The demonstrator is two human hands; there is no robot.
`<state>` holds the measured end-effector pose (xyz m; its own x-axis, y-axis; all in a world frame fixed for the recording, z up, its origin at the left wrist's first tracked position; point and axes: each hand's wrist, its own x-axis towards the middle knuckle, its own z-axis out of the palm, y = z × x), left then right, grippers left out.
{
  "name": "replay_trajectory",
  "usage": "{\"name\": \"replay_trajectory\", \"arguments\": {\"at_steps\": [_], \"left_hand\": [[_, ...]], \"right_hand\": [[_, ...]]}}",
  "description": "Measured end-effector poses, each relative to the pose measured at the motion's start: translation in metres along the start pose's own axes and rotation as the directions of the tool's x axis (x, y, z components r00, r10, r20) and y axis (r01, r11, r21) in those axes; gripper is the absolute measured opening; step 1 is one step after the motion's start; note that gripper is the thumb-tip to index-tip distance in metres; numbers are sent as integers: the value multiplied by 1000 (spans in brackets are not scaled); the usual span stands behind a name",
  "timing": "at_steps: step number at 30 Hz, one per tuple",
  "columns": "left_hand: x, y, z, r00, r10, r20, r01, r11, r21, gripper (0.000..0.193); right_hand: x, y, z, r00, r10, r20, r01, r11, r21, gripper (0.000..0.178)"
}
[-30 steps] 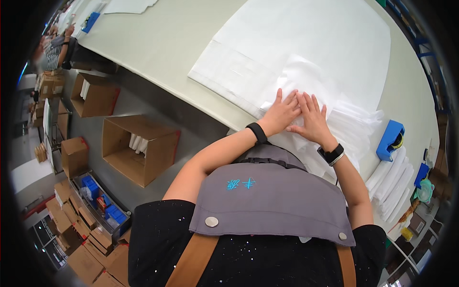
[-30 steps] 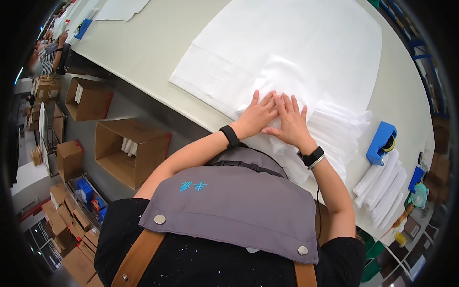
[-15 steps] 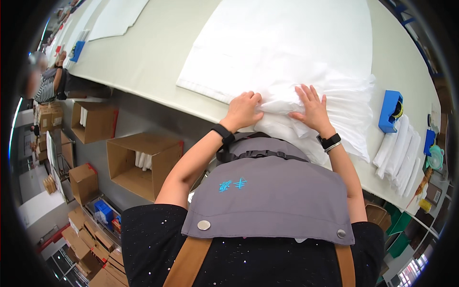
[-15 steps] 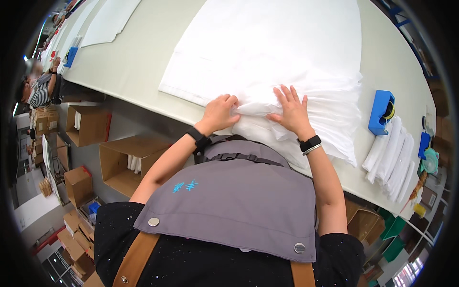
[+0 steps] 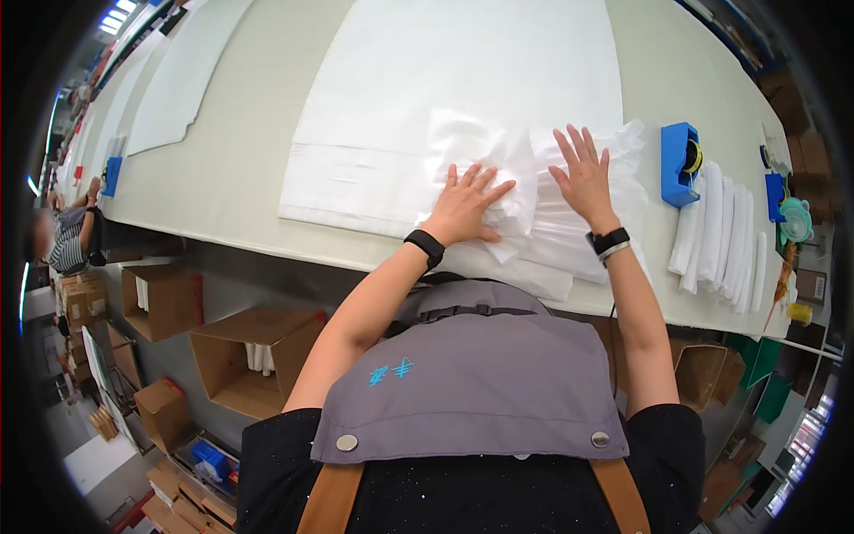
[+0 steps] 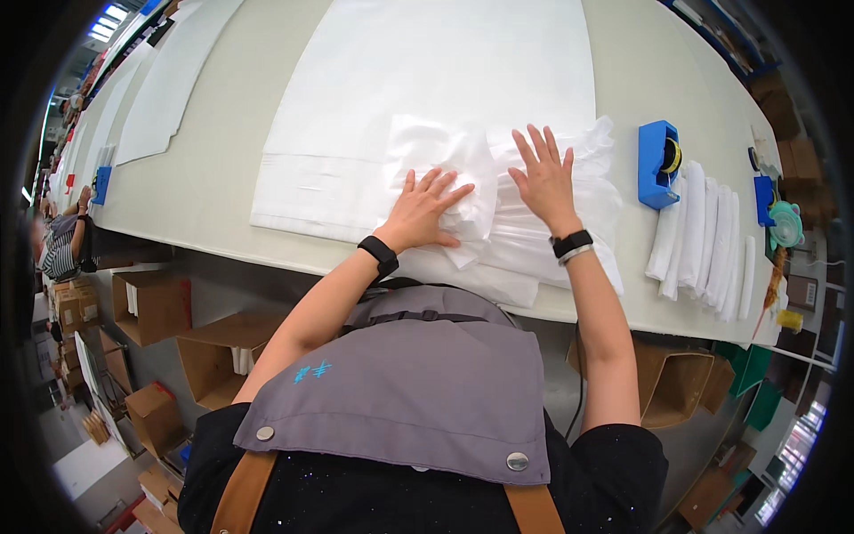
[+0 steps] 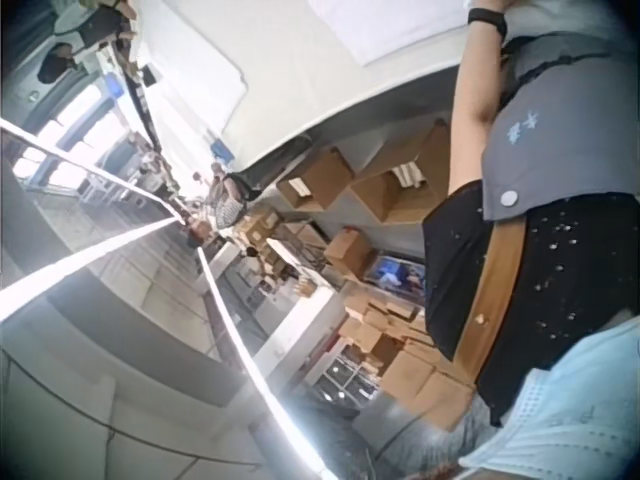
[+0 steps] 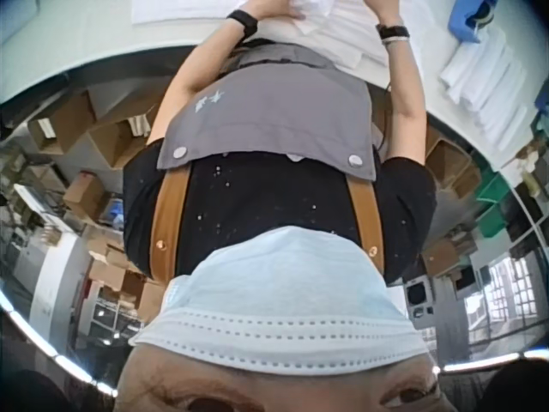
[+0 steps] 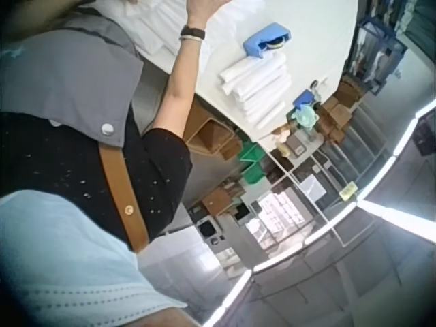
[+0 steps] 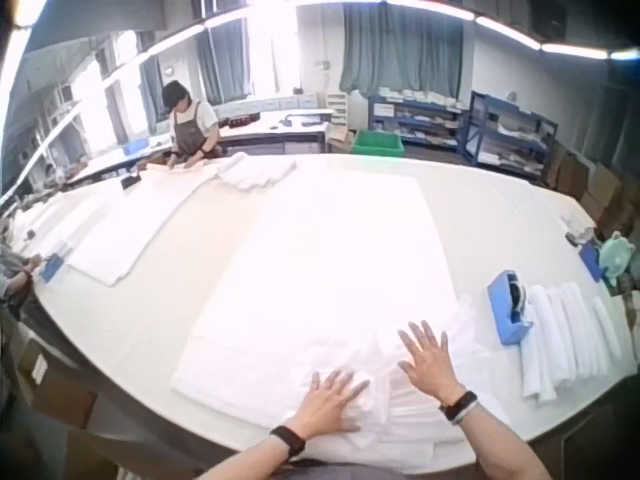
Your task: The person repeatedly folds and rolls large white sheets of fabric into tight cylindrical bundles on a workbench. They use a handheld tape dispenser to secure the rolled fabric with tape before placing the finished bundle aside and repeating the process with a new sheet.
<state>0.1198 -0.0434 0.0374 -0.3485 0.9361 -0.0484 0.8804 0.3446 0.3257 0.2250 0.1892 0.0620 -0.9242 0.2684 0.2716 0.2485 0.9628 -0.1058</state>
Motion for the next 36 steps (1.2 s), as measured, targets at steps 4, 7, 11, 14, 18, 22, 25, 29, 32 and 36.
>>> {"name": "replay_trajectory", "arguments": {"at_steps": [4,7,11,14,18,22,25,29,32,36], "left_hand": [[0,-1,-2,1000,10,21,-10,1000,2,102],[6,6,-9,999,49,-4,-49,999,10,104],[30,34,-7,992,123,21,-123,992,-3,108],[32,38,1,993,77,89,-79,997,9,106],[26,35,8,995,70,73,-71,997,12,104],[28,48,16,996,84,27,-85,995,60,104],[29,61,22,1000,-6,16,4,994,110,101],[30,75,31,998,-52,-25,53,998,45,95],[33,74,37,996,-38,-82,40,999,14,91],[47,85,42,995,-45,-88,48,999,24,88]], "right_hand": [[3,25,-5,927,10,376,9,999,-50,48],[-16,26,1,939,-52,339,59,998,-11,45],[-36,22,21,982,-40,183,36,999,27,45],[-49,15,16,982,-57,179,48,997,54,52],[-73,6,-9,961,-49,272,32,997,67,68],[-91,16,-1,960,-6,280,-7,999,46,77],[-93,17,5,969,14,247,-27,998,50,75],[-91,19,6,977,13,212,-25,998,53,69],[-88,30,8,984,16,180,-20,1000,23,59],[-79,47,13,993,25,115,-26,1000,8,41]]}}
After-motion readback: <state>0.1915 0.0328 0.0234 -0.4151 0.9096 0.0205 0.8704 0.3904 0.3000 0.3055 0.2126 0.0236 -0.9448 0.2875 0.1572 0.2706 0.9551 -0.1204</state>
